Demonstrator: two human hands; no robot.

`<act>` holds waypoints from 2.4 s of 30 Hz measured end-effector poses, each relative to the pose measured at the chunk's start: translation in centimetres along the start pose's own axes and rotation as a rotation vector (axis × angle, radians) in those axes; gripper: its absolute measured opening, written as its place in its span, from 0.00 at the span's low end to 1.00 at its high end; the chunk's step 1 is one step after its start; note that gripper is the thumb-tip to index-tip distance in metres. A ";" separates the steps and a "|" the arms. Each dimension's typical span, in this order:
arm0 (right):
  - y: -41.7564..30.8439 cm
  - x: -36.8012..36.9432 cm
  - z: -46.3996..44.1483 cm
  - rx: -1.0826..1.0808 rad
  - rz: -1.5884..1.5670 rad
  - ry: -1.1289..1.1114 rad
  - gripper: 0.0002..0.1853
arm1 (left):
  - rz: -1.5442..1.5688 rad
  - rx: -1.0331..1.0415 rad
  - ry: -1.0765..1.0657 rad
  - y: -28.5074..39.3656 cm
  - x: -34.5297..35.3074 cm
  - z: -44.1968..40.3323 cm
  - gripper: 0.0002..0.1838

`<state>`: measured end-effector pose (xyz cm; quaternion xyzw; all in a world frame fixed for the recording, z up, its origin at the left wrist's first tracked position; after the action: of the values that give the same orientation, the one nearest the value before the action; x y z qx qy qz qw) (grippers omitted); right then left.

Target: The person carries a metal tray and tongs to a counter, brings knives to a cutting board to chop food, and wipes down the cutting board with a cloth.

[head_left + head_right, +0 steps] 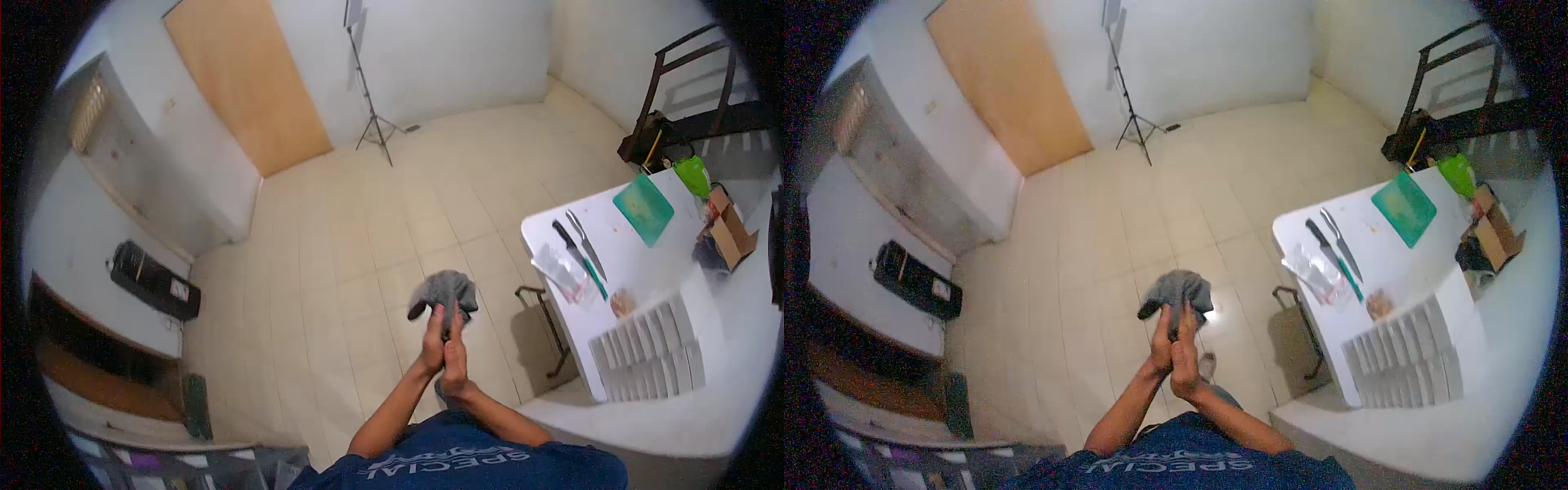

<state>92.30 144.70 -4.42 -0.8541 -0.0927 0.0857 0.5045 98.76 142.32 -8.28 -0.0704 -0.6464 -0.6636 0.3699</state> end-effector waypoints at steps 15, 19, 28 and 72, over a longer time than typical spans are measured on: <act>19.6 -1.0 -58.1 -0.575 0.346 0.140 0.11 | -0.204 -0.105 -0.354 3.0 12.7 -48.1 0.22; 27.2 -1.0 -73.5 -0.477 0.250 0.268 0.11 | -0.475 0.477 -0.217 11.0 19.0 -68.1 0.32; 42.6 -13.5 -95.8 0.343 -0.672 0.550 0.25 | -0.641 0.627 -0.872 9.7 41.4 -96.3 0.28; 53.8 -132.4 -85.2 -0.655 -0.224 2.268 0.23 | -0.895 -1.466 -2.426 -82.3 146.9 -89.2 0.26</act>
<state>-11.55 14.75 -4.04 -0.5181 0.3157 -0.7926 0.0606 -20.07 -6.61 -4.41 -0.5335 -0.0504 -0.4274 -0.7281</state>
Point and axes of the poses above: each hand's wrist, its own z-axis away from the middle knuckle, its own x-axis out of the palm, y = z × x, the point moved 8 cm from there along -z, towards the middle knuckle, and after that the axes turned 5 degrees about y, right-handed, at the moved point
